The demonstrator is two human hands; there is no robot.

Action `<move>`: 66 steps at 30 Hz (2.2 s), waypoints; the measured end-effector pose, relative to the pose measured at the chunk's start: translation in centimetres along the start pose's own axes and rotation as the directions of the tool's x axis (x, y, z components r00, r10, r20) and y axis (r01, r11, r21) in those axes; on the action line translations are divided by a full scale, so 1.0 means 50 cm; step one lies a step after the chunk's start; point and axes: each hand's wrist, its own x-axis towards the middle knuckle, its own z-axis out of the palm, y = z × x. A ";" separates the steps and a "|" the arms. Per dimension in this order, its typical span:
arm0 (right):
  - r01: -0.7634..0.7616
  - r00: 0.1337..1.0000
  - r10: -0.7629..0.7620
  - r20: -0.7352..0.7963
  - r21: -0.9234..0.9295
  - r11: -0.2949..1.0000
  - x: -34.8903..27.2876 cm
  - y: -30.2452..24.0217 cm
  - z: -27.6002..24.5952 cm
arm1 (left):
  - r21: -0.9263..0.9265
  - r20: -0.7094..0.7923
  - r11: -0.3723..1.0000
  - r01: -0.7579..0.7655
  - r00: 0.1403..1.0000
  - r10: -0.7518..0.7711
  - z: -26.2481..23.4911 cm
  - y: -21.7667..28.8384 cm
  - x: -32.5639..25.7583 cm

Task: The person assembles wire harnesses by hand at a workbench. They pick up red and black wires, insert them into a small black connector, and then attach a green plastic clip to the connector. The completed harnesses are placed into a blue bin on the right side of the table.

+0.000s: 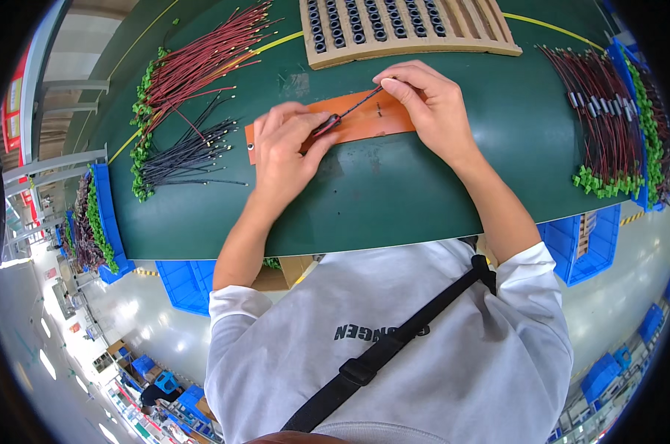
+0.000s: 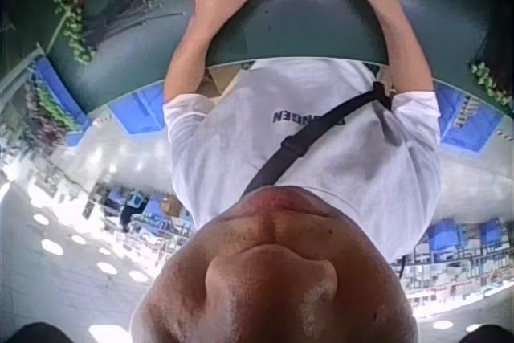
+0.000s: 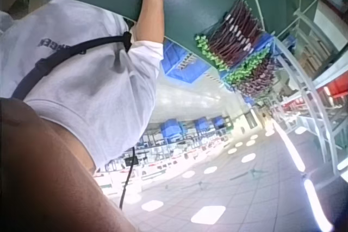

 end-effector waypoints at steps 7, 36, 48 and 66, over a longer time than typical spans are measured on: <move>-0.024 0.999 0.016 0.042 0.201 0.979 -0.004 0.026 -0.006 | -0.695 0.445 0.567 0.443 0.884 -0.146 0.037 -0.034 0.096; -0.229 0.972 0.225 0.063 0.073 0.971 -0.007 0.015 0.014 | -0.791 0.466 0.359 0.496 0.868 -0.171 0.093 -0.034 0.070; 0.076 0.996 -0.086 -0.028 -0.254 0.964 -0.024 0.035 -0.010 | -0.791 0.100 0.538 0.290 0.930 -0.354 0.032 -0.057 0.090; 0.037 0.999 -0.037 0.007 -0.412 0.911 -0.048 0.044 -0.017 | 0.011 -0.091 0.968 -0.249 0.964 0.249 0.027 -0.030 0.011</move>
